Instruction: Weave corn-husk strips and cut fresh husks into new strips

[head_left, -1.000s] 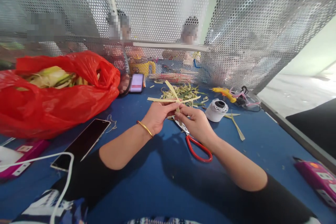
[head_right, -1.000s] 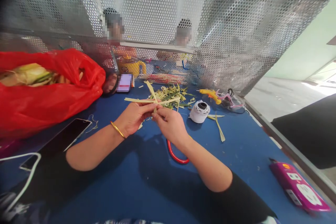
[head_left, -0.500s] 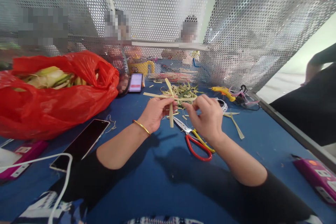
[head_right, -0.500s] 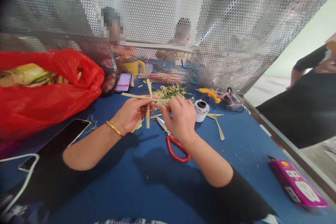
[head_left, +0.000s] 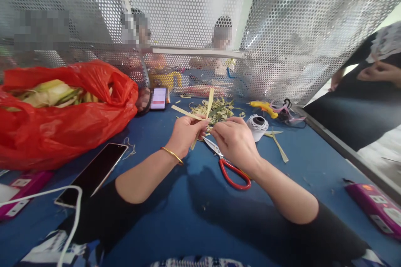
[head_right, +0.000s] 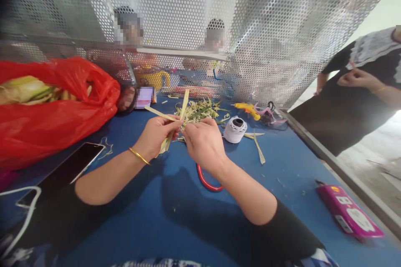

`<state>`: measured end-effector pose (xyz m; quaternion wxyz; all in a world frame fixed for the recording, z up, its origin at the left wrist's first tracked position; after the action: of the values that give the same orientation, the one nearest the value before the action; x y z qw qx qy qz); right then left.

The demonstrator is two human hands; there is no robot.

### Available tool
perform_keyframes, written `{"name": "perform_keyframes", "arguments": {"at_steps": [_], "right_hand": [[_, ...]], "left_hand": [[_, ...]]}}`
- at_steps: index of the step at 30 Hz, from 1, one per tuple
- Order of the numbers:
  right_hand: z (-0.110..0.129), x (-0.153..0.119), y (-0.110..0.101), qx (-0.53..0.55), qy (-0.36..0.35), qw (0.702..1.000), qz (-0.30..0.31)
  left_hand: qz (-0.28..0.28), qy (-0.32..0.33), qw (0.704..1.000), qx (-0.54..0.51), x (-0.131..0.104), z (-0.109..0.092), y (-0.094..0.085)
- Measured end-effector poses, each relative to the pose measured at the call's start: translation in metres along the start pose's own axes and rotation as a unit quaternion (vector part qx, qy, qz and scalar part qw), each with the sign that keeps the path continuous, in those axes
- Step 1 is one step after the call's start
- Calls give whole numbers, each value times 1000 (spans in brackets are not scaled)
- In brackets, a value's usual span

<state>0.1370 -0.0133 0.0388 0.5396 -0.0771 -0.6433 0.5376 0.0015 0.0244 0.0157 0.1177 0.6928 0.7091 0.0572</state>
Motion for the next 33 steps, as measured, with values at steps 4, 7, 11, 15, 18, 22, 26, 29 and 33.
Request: {"name": "perform_keyframes", "arguments": {"at_steps": [4,7,11,15,18,22,26,29,33], "right_hand": [[-12,3,-2,118,129,984,39],[-31,5,3,279,282,917,35],[-46,7,12,436,352,828,-19],[-41,5,18,491,350,797,-37],[-36,3,21,496,344,795,-60],[-39,1,23,456,322,823,-106],[-51,2,19,356,299,876,-127],[-54,3,-2,184,239,924,-234],[-39,7,-5,93,122,980,-124]], "left_hand": [[24,1,1000,10,1,-1,-2],[67,-24,997,1,-1,-4,-2],[119,-48,992,-3,-5,-2,2],[127,-36,990,54,-6,8,5],[136,-6,986,95,-7,11,5],[163,8,976,141,-7,9,5],[164,-2,973,164,-8,7,5],[174,3,968,181,-10,8,6],[205,32,951,230,-11,12,10]]}}
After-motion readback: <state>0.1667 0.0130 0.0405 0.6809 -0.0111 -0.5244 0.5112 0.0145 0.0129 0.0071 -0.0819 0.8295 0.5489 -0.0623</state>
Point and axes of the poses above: each hand's wrist, its own x-axis towards the middle knuckle, its own y-axis out of the palm, z = x × y, the point moved 3 cm from there along x, towards the middle knuckle, and after that the axes turned 4 degrees about -z, right-handed, at the moved point
